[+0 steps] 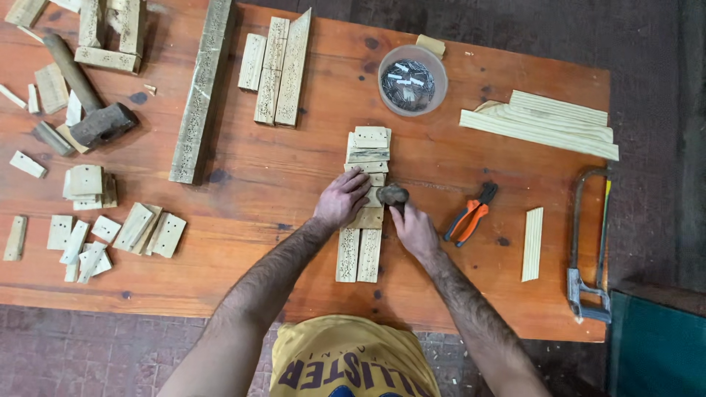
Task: The person assembles small wooden frames by nailing pre-cut pieces together on a workbench. They repeatedly pick up nails, position the wood pieces, and hammer them into place, stacking completed frames as they progress.
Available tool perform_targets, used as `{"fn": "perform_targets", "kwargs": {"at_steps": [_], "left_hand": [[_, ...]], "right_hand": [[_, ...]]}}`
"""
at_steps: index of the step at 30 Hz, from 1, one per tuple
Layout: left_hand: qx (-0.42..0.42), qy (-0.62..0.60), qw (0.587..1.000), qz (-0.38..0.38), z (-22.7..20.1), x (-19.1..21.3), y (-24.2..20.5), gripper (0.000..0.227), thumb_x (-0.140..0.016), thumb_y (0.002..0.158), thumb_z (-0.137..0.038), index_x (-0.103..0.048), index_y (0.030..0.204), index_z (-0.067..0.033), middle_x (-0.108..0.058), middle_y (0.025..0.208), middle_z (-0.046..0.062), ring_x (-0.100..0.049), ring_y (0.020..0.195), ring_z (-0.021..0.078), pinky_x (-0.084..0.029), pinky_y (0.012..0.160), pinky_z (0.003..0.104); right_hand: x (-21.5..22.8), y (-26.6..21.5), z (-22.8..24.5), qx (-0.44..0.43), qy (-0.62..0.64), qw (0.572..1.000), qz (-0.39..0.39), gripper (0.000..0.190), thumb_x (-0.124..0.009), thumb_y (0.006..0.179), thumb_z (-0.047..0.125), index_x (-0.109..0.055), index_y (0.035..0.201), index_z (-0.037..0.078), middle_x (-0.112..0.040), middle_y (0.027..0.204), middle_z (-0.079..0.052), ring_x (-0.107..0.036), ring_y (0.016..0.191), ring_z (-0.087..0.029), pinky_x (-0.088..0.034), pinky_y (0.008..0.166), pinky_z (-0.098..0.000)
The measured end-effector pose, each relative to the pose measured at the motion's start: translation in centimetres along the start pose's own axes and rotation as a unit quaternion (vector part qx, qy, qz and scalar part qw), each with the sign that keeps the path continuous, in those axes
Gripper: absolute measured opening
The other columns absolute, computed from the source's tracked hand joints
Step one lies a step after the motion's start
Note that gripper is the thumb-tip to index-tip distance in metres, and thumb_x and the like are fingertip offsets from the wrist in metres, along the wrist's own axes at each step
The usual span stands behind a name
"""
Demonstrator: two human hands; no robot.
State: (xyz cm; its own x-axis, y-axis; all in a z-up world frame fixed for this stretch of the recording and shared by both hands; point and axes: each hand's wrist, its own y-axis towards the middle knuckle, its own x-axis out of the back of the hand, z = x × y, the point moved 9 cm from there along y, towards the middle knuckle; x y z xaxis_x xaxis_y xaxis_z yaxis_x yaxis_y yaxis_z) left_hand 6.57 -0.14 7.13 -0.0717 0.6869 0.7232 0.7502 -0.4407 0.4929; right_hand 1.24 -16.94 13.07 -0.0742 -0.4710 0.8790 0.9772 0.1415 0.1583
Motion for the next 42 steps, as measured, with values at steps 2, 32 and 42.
{"fn": "perform_targets", "kwargs": {"at_steps": [2, 32, 42], "left_hand": [[0.0, -0.008, 1.0, -0.006, 0.0, 0.2, 0.3, 0.034, -0.074, 0.093, -0.033, -0.075, 0.122, -0.014, -0.069, 0.132, 0.006, -0.058, 0.135, 0.0295, -0.044, 0.116, 0.042], [-0.023, -0.004, 1.0, -0.006, -0.4, 1.2, 0.6, 0.036, -0.073, 0.093, -0.028, -0.073, 0.125, -0.0139, -0.07, 0.13, 0.007, -0.059, 0.134, 0.0312, -0.046, 0.113, 0.044], [-0.018, -0.017, 1.0, -0.015, -0.2, 0.9, 0.3, 0.032, -0.072, 0.094, -0.03, -0.075, 0.121, -0.0134, -0.069, 0.133, 0.007, -0.058, 0.136, 0.031, -0.045, 0.113, 0.044]], "right_hand": [[1.8, 0.7, 0.7, -0.016, 0.051, 0.998, -0.016, 0.043, -0.063, 0.102, 0.038, -0.064, 0.099, -0.005, -0.07, 0.081, -0.032, -0.072, 0.076, -0.047, -0.059, 0.052, -0.0522], [-1.8, 3.9, -1.9, -0.019, -0.016, 0.998, 0.05, 0.046, -0.053, 0.106, 0.046, -0.058, 0.113, 0.001, -0.071, 0.082, -0.028, -0.074, 0.074, -0.044, -0.06, 0.055, -0.0545], [-1.5, 4.5, -0.6, 0.015, -0.117, 0.992, 0.045, 0.05, -0.05, 0.105, 0.05, -0.056, 0.114, 0.002, -0.072, 0.082, -0.023, -0.074, 0.07, -0.04, -0.061, 0.054, -0.0496]]}}
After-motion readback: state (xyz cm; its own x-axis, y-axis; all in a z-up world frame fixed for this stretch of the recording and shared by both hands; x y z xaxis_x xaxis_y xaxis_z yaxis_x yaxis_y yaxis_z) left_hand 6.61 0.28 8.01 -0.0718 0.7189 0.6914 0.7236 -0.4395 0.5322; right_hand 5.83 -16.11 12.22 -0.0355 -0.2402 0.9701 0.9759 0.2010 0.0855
